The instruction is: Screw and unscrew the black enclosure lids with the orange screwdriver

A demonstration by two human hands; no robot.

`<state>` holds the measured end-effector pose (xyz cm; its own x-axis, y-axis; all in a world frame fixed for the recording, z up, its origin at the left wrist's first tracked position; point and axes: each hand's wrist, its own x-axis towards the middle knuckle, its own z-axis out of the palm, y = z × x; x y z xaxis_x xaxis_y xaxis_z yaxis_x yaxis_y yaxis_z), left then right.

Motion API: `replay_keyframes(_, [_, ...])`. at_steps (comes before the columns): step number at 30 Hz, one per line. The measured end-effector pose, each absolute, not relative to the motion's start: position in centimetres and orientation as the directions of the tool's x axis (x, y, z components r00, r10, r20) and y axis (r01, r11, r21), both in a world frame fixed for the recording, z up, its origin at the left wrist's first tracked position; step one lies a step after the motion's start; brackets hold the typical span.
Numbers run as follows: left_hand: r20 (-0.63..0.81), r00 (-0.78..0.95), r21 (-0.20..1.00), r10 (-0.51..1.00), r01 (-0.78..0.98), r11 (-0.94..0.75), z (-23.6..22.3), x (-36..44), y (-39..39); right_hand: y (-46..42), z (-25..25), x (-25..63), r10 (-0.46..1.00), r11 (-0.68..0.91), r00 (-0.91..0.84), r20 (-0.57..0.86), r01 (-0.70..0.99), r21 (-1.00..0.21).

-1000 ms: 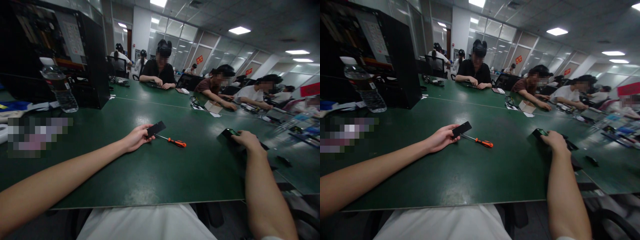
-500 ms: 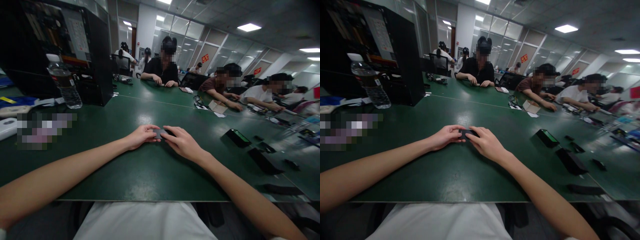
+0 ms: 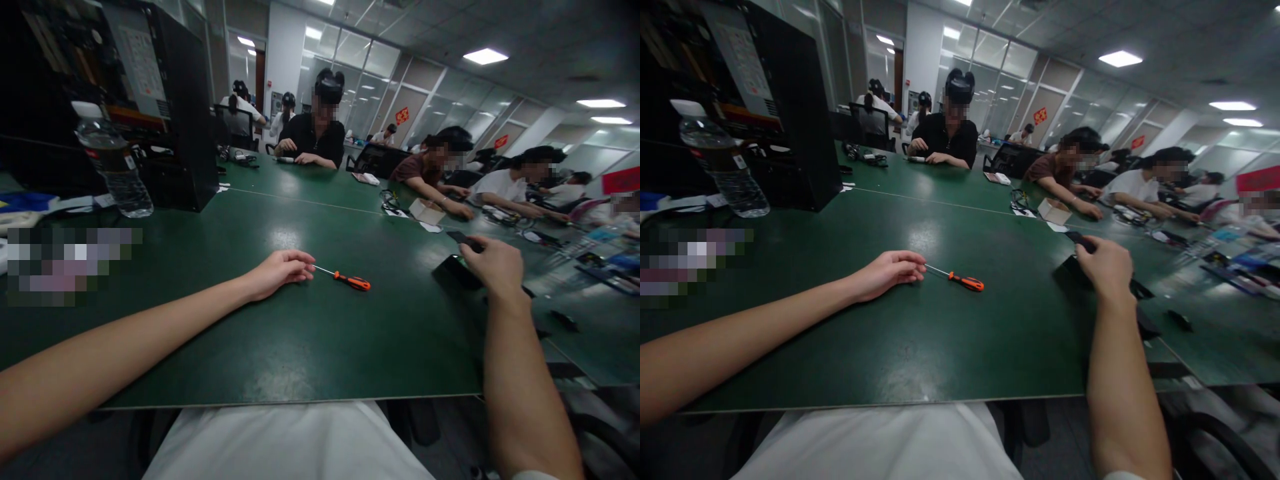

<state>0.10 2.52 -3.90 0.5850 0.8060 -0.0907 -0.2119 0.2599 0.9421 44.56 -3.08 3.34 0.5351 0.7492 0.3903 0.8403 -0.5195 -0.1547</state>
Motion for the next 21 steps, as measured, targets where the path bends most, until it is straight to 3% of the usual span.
replay_keyframes(5, [-0.081,0.585,0.945,0.807,-0.212,0.248,-3.9,0.1,2.5,-3.9,1.7,49.4,0.676,-0.687,0.703,0.221,0.709,-0.158])
replay_keyframes(21, [-0.088,0.591,0.951,0.802,-0.19,0.245,-3.8,0.2,2.5,-3.2,0.5,51.1,0.686,-0.718,0.724,0.075,0.69,-0.094])
